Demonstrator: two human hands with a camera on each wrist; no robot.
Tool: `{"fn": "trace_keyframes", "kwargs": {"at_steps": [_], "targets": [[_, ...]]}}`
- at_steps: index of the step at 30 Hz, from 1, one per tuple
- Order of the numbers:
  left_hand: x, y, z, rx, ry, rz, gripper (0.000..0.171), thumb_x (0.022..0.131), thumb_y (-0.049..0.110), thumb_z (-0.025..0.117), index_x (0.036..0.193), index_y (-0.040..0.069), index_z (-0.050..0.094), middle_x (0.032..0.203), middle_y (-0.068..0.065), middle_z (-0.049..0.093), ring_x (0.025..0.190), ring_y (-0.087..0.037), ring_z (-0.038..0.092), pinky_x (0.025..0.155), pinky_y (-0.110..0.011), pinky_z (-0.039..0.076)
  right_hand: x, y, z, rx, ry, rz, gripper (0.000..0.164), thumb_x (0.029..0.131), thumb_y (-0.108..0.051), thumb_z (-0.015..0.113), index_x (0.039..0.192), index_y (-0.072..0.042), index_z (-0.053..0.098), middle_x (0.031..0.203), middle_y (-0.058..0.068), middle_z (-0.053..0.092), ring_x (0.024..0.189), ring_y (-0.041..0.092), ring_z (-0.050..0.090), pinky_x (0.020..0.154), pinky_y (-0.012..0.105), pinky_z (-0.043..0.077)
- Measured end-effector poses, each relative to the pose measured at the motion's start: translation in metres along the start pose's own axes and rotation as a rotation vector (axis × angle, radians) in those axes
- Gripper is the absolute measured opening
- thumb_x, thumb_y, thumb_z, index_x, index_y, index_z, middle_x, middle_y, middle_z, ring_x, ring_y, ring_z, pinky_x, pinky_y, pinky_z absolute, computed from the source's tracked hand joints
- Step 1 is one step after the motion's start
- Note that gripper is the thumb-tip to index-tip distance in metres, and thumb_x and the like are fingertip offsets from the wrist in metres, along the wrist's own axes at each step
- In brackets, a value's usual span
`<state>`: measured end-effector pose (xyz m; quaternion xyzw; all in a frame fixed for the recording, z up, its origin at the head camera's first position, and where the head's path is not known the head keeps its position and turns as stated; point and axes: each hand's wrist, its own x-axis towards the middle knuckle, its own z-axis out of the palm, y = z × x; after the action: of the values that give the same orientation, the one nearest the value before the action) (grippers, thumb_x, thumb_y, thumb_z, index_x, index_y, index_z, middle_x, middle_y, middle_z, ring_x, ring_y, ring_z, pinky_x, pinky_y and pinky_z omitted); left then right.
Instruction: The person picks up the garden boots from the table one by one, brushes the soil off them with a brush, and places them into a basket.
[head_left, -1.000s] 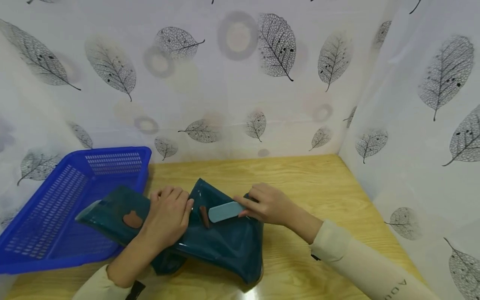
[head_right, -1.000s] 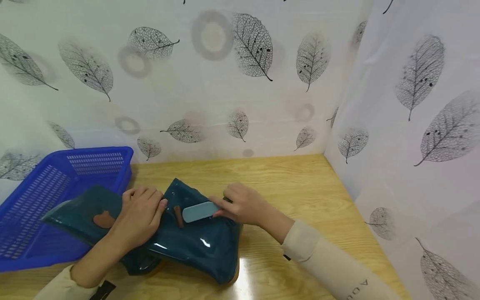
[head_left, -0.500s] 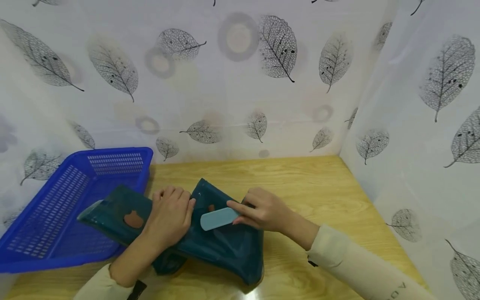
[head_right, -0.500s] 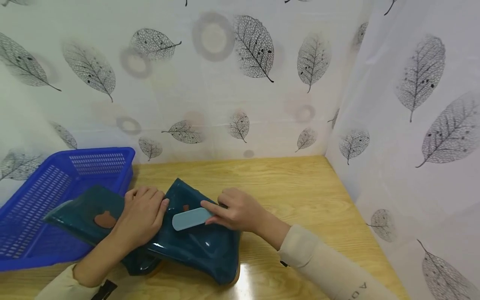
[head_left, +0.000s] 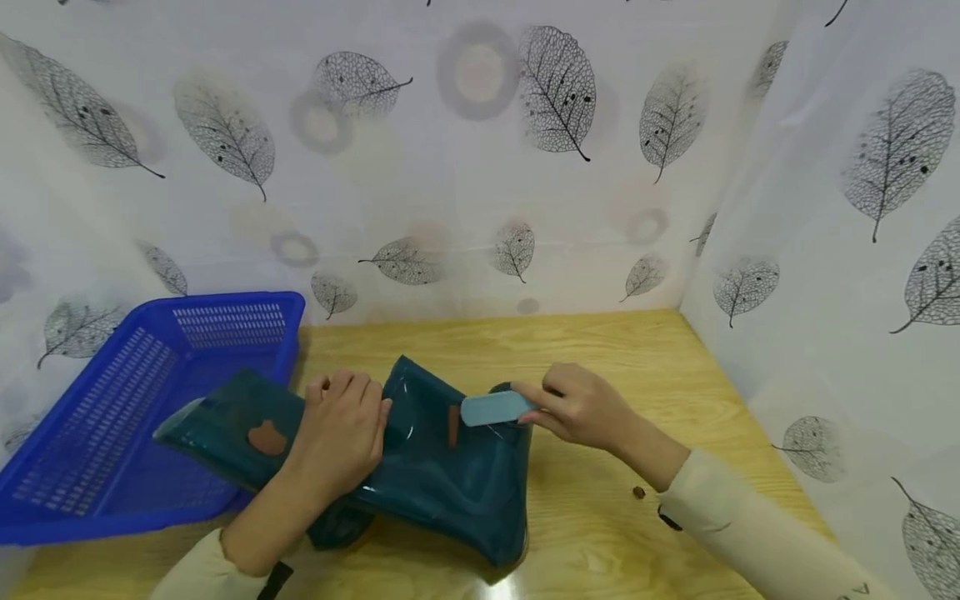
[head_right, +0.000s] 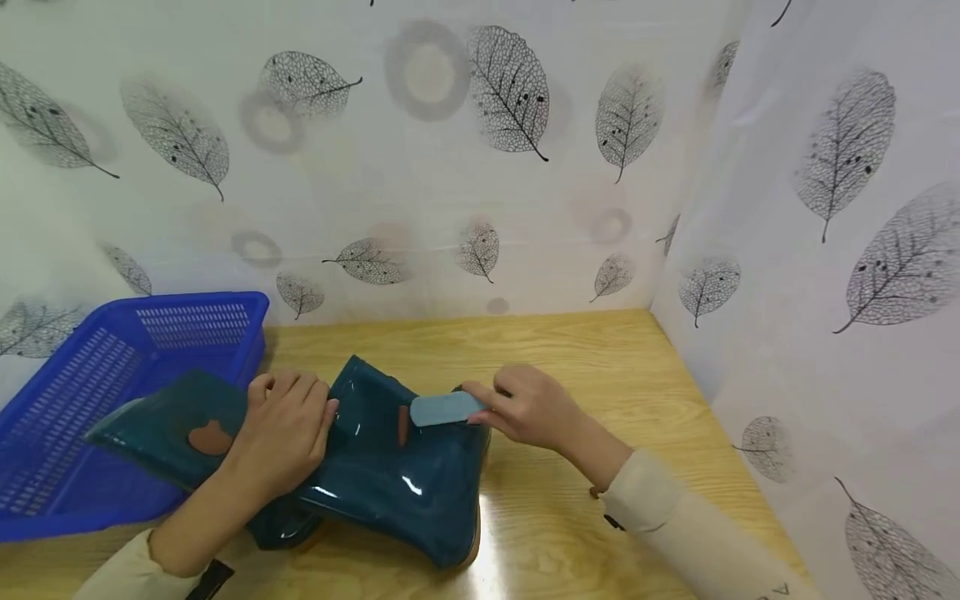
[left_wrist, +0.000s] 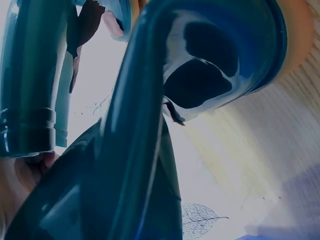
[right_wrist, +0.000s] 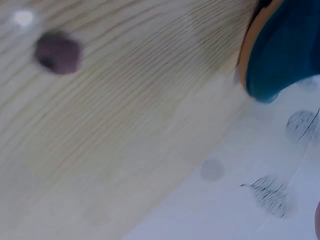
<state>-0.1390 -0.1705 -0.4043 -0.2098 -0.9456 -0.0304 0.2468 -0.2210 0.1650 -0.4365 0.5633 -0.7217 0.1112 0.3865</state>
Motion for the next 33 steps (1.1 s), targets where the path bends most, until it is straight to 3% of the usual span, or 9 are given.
{"fn": "trace_keyframes", "kwargs": {"at_steps": [5,12,22,24,29,33], "targets": [[-0.001,0.000,-0.002,-0.017,0.005,-0.010,0.025,0.100,0.024,0.049,0.083,0.007,0.055,0.083,-0.009,0.053,0.090,-0.030,0.047,0.085,-0.051,0.031,-0.004,0.004,-0.006,0.023,0.039,0.108,0.050,0.104,-0.046,0.045,0.118,-0.007,0.073,0.072,0.002,0.049,0.059,0.012,0.038,0.054,0.026,0.037],[-0.002,0.000,-0.003,-0.029,-0.018,-0.037,0.025,0.100,0.024,0.049,0.084,0.007,0.055,0.084,-0.009,0.053,0.091,-0.031,0.047,0.086,-0.052,0.031,0.010,0.000,-0.003,0.043,0.028,0.100,0.049,0.103,-0.047,0.046,0.120,-0.009,0.072,0.073,0.002,0.051,0.059,0.013,0.041,0.055,0.026,0.039],[0.001,0.001,-0.002,-0.047,0.009,-0.026,0.025,0.099,0.026,0.049,0.086,0.006,0.056,0.086,-0.011,0.058,0.092,-0.032,0.050,0.084,-0.051,0.031,-0.002,0.006,-0.007,0.019,0.011,0.139,0.051,0.104,-0.047,0.044,0.118,-0.007,0.073,0.073,0.002,0.050,0.059,0.012,0.039,0.054,0.026,0.038],[0.001,0.003,-0.002,-0.071,-0.006,-0.030,0.026,0.099,0.028,0.052,0.084,0.007,0.056,0.083,-0.010,0.057,0.087,-0.031,0.052,0.082,-0.050,0.033,-0.004,0.007,-0.007,0.023,0.005,0.146,0.051,0.104,-0.047,0.045,0.118,-0.007,0.073,0.073,0.002,0.050,0.059,0.012,0.039,0.055,0.026,0.038],[0.002,0.009,-0.005,-0.161,-0.127,-0.067,0.025,0.099,0.028,0.059,0.085,0.008,0.052,0.070,-0.002,0.050,0.075,-0.025,0.056,0.080,-0.048,0.039,-0.010,0.010,-0.008,0.017,0.009,0.167,0.051,0.104,-0.047,0.044,0.116,-0.007,0.074,0.072,0.003,0.050,0.058,0.012,0.039,0.054,0.026,0.038],[0.006,0.012,-0.010,-0.172,-0.099,-0.020,0.023,0.098,0.024,0.062,0.085,0.008,0.051,0.067,0.000,0.044,0.069,-0.023,0.054,0.076,-0.045,0.042,-0.017,0.014,-0.008,-0.001,0.001,0.202,0.054,0.104,-0.049,0.042,0.116,-0.007,0.074,0.072,0.003,0.050,0.058,0.011,0.039,0.053,0.026,0.038]]}}
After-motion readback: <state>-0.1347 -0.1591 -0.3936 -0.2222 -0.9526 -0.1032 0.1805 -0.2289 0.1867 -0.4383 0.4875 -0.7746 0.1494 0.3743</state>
